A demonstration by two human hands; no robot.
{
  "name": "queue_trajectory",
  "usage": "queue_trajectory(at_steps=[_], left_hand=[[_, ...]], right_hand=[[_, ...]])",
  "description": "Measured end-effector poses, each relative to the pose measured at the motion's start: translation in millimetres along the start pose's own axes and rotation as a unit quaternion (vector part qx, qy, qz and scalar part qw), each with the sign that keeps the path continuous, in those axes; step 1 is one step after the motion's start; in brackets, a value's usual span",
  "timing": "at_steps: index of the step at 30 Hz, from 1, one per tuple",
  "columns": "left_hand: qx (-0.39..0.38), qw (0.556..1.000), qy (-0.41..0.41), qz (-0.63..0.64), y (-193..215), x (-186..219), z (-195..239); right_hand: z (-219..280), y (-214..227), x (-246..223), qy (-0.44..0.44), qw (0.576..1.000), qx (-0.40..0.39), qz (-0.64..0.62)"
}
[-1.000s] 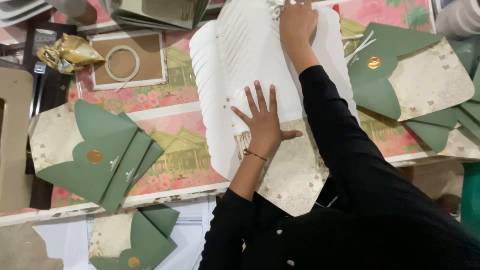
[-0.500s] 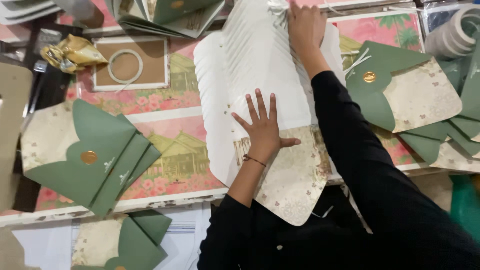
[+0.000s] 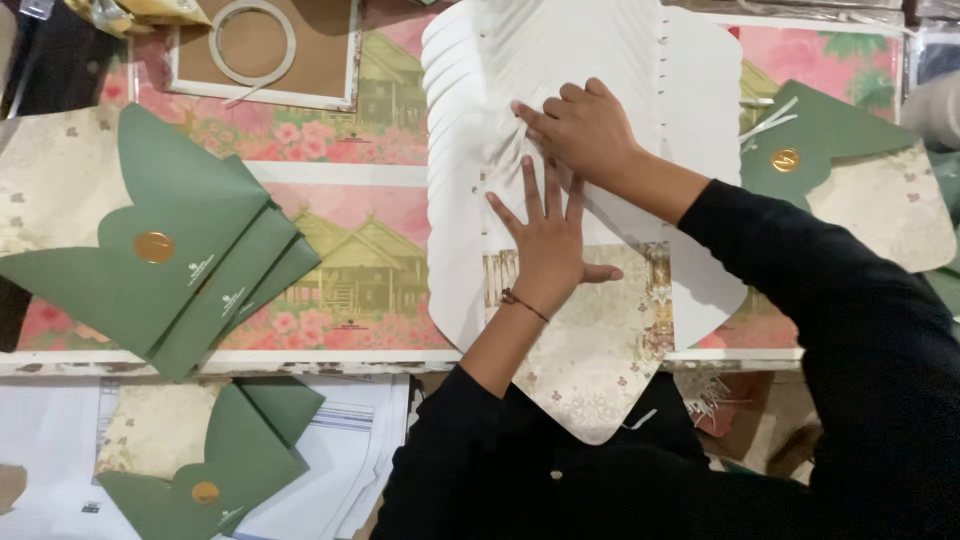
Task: The person folds green paper envelopes with a gold seal on a table. They pick up each envelope, fold the flaps, and place the finished envelope on a stack.
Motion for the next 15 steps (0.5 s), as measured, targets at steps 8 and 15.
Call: queue_trajectory(at_steps=[8, 15], left_hand=[[-0.109, 0.994, -0.011, -0.018, 4, 0, -4], [-0.018, 0.999, -0.011, -0.038, 9, -2, -1]], right_hand=[[-99, -83, 98, -0.161, 0.984, -0.001, 0.081], [-118, -92, 158, -0.178, 0.983, 0.043, 0.005]])
Point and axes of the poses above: each hand's wrist, its own z-axis away from the middle knuckle, its own y-axis out of the back of the hand, x = y × z, the point moved 10 cm from there along -z, towards the middle knuckle, and after that the axes turned 3 degrees about -y, right-handed, at the moved point
